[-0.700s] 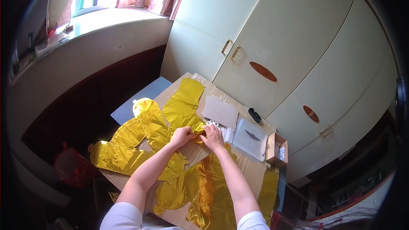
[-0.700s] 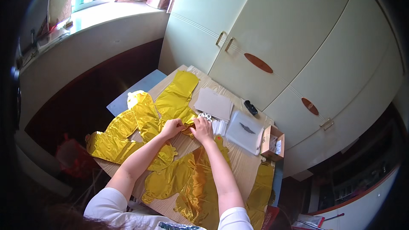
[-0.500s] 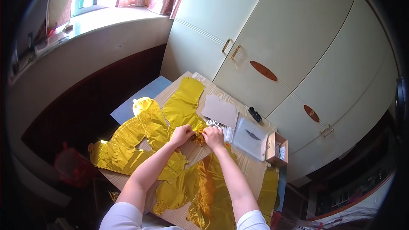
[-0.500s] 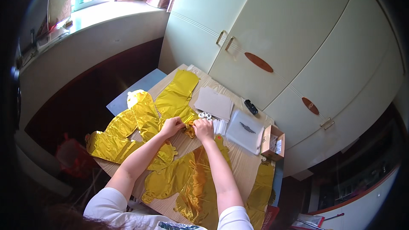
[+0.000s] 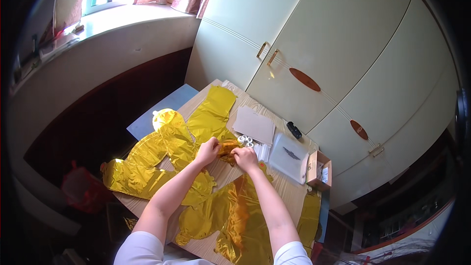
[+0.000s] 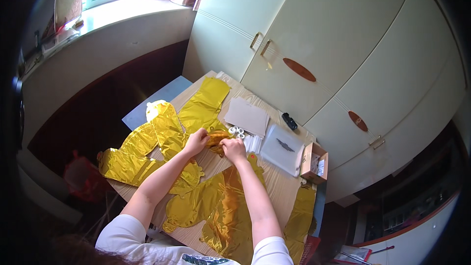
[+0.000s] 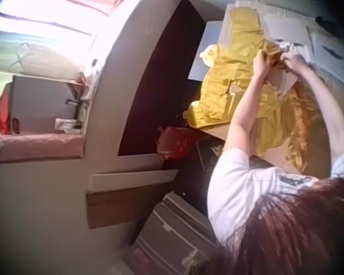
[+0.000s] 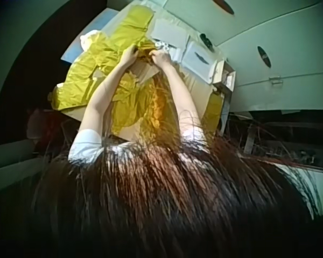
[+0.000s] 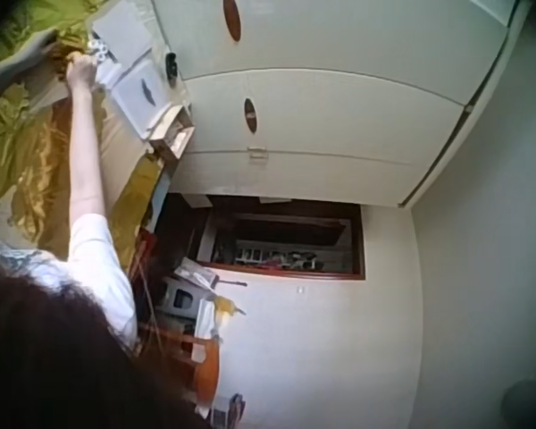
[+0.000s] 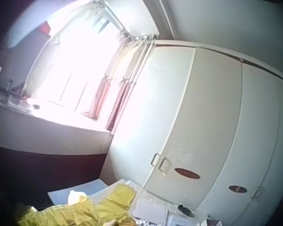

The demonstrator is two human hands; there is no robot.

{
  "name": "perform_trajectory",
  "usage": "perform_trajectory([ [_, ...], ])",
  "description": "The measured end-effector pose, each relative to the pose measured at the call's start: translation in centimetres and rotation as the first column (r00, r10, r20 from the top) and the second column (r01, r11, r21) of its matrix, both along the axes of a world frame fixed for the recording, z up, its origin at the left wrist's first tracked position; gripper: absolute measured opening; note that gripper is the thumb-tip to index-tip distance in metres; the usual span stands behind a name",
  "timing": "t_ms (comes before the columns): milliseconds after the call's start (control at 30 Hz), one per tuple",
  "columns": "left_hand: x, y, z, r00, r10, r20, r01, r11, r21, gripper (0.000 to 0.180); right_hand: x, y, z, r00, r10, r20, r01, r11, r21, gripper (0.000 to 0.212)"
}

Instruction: Folding gold foil sheets into a specific shape using a template.

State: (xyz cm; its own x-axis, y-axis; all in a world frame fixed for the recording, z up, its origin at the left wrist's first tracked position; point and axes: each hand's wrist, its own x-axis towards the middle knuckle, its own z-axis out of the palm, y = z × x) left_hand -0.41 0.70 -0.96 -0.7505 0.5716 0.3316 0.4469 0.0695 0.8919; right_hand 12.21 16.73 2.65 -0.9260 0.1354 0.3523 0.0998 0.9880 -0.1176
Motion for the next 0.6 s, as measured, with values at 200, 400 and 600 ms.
perform_trajectory([
  [200, 0.0, -0.2, -0.2, 0.998, -0.046, 0.034, 0.046, 0.999, 0.007, 0.023, -0.7, -1.0, 0.4, 0.979, -0.195, 0.066, 0.204, 0.965, -0.166, 0.012],
  [400, 0.3, -0.4, 0.2, 0.988, -0.152, 0.014, 0.152, 0.988, -0.021, 0.029, -1.0, -0.7, 0.2, 0.982, -0.189, 0.029, 0.191, 0.972, -0.136, 0.011],
  [600, 0.1, -0.2, -0.4, 0.977, -0.093, -0.193, 0.07, 0.99, -0.122, 0.02, -0.9, -1.2, 0.6, 0.987, -0.162, 0.018, 0.162, 0.968, -0.19, 0.018],
])
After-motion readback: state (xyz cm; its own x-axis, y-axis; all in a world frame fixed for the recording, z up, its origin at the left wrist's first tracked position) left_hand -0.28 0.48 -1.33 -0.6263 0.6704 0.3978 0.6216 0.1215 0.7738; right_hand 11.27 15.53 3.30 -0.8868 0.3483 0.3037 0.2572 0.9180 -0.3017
